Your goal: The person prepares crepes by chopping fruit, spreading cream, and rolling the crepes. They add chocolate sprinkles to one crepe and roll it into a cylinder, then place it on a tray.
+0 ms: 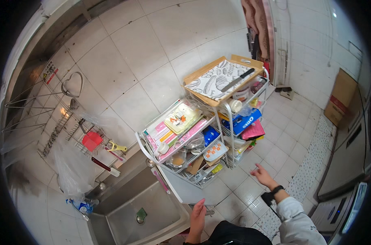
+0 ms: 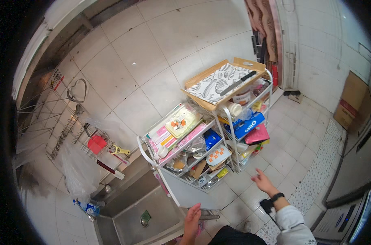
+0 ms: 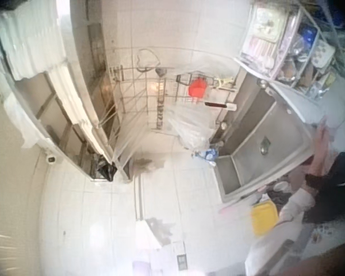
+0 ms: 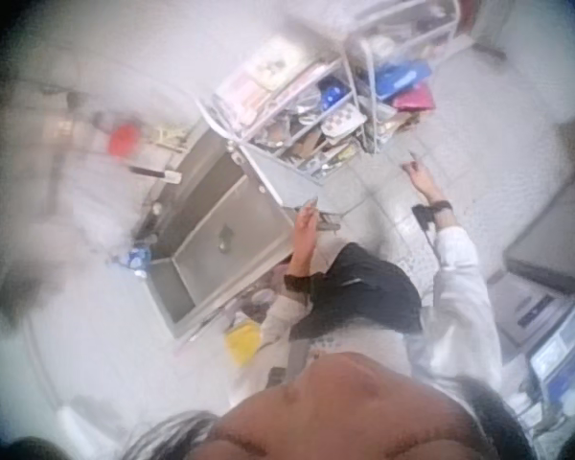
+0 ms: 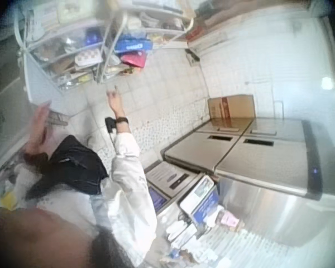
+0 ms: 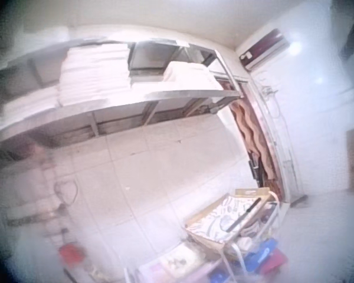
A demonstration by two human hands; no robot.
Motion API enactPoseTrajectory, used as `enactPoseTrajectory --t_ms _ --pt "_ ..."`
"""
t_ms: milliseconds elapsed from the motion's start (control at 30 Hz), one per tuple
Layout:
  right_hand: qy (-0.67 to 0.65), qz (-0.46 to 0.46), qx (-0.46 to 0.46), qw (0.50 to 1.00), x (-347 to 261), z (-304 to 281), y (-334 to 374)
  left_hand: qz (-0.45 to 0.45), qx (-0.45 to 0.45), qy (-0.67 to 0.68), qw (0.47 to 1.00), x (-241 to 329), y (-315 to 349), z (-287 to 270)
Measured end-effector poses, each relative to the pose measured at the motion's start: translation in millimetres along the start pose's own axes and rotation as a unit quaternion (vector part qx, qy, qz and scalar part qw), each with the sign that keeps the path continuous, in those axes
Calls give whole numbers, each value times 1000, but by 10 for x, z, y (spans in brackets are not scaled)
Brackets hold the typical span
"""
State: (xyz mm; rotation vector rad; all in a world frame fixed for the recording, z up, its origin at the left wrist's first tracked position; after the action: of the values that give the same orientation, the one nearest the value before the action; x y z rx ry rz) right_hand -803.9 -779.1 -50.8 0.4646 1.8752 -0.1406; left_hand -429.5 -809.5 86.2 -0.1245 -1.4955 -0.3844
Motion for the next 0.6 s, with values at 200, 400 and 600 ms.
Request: enactPoseTrajectory --t_ms 200,400,600 --pt "-2 -72 -13 997 -805 881 -1624 -69 -22 192 979 326 -915 443" --pt "105 -60 -2 993 -1010 1344 -2932 -100 -51 415 903 24 -2561 1022" --pt "173 -163 -58 970 -878 1492 -3396 -144 102 404 898 -727 -3978 792"
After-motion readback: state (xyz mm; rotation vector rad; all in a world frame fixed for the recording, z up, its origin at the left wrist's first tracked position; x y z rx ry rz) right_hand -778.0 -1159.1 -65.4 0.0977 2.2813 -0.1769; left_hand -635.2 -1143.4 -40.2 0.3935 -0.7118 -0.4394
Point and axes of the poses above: each hand's wrist, its own y-axis away from the middle knuckle, its own z-axis out of the palm, x = y × z, the point moved 1 cm from there along -y, towards the middle knuckle, and after that the axes turned 3 degrees about y, right-handed, at the moved point
